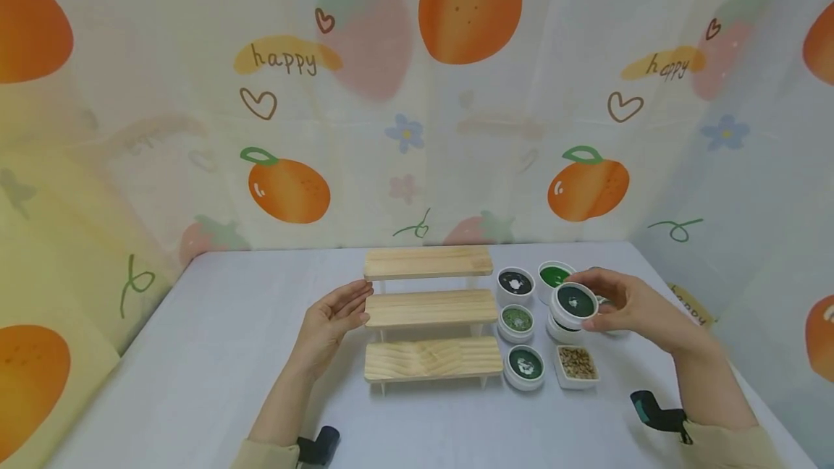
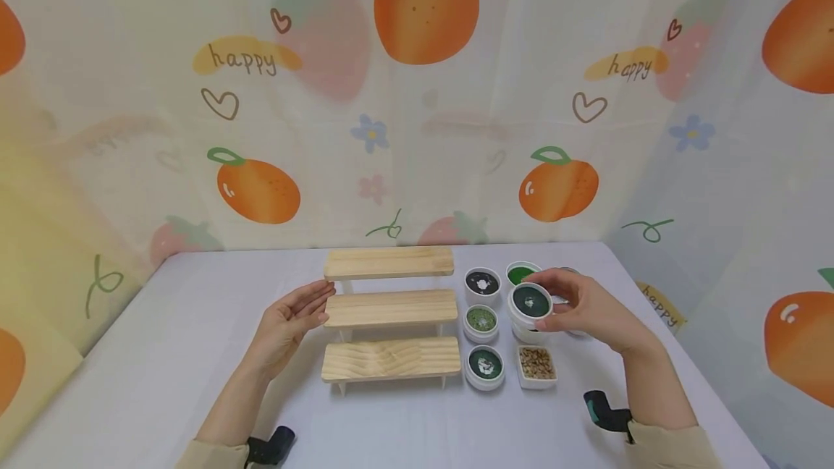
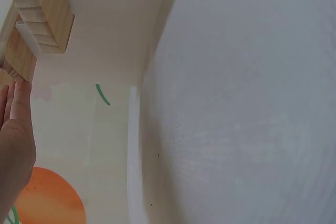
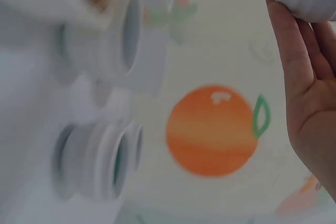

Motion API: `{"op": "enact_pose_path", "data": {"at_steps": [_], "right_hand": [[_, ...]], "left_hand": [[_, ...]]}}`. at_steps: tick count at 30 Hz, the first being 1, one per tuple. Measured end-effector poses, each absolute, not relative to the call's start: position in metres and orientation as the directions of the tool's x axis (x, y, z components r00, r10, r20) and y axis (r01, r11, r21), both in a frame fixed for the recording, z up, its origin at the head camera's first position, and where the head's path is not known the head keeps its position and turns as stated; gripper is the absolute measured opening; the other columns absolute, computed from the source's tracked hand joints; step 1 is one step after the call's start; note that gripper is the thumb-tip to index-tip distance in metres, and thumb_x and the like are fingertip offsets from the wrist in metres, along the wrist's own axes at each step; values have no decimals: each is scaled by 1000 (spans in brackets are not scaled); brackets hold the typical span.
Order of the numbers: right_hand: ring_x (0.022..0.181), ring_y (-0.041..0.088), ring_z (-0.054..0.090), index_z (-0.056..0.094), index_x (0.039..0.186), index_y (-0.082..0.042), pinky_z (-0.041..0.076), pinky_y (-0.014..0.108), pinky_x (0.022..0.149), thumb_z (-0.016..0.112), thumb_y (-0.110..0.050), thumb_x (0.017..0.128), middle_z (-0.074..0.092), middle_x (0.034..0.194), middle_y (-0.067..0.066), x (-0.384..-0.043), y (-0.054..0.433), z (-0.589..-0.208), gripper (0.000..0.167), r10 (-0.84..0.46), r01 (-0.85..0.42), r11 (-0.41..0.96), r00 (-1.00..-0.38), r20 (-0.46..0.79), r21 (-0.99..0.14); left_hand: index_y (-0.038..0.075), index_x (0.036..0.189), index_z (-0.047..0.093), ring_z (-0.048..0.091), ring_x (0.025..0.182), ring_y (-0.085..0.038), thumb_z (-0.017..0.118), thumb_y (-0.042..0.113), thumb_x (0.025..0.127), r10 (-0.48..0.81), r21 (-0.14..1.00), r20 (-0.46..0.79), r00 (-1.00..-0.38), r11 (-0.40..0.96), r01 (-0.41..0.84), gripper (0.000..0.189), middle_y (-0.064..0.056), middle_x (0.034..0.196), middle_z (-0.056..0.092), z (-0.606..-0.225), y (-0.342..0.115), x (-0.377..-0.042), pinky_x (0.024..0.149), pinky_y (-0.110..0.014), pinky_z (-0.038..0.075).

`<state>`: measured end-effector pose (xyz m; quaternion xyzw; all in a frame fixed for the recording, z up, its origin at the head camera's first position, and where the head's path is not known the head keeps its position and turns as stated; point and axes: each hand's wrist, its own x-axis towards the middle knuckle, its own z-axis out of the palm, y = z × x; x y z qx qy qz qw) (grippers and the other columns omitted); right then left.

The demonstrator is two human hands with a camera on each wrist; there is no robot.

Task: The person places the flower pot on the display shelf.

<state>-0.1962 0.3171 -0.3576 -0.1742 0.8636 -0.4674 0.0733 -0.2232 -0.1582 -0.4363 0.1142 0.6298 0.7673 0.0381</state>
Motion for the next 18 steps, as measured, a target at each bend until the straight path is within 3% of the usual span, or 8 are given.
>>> {"op": "enact_pose_path", "data": {"at_steps": [6,8,13,17,18], "right_hand": [[113,-1,58,57,130,-18,53,26,94,80,-17,80,64,127,-6,-210,281,-341,55,-408,-273,502,-912,54,-821],[112,3,60,58,130,-17,53,29,97,81,-17,80,65,127,-1,-215,270,-338,55,-427,-284,484,-902,59,-828],[111,8,60,59,129,-17,55,21,95,81,-16,79,63,128,7,-224,246,-335,54,-468,-296,445,-881,62,-845],[115,13,58,59,129,-19,56,22,94,82,-16,78,62,129,6,-229,228,-332,55,-483,-302,416,-873,73,-858],[117,14,58,60,129,-20,56,24,96,82,-16,78,63,129,5,-231,223,-331,56,-485,-306,410,-871,79,-859]], "left_hand": [[-10,143,40,61,126,-10,66,-9,85,202,976,102,-974,-211,59,63,6,128,66,-437,-157,-224,105,-17,52],[-10,143,41,61,127,-11,66,-9,85,196,977,96,-976,-205,55,63,1,132,64,-437,-157,-224,105,-17,52],[-10,142,42,61,126,-12,65,-10,84,189,979,97,-977,-193,60,62,-23,146,51,-435,-156,-223,105,-19,52],[-10,142,42,61,126,-12,65,-10,85,194,980,107,-975,-186,70,62,-22,145,52,-435,-157,-223,105,-19,52],[-10,142,42,61,125,-10,65,-10,85,196,979,110,-974,-188,73,62,-17,142,56,-435,-158,-223,105,-19,52]]}}
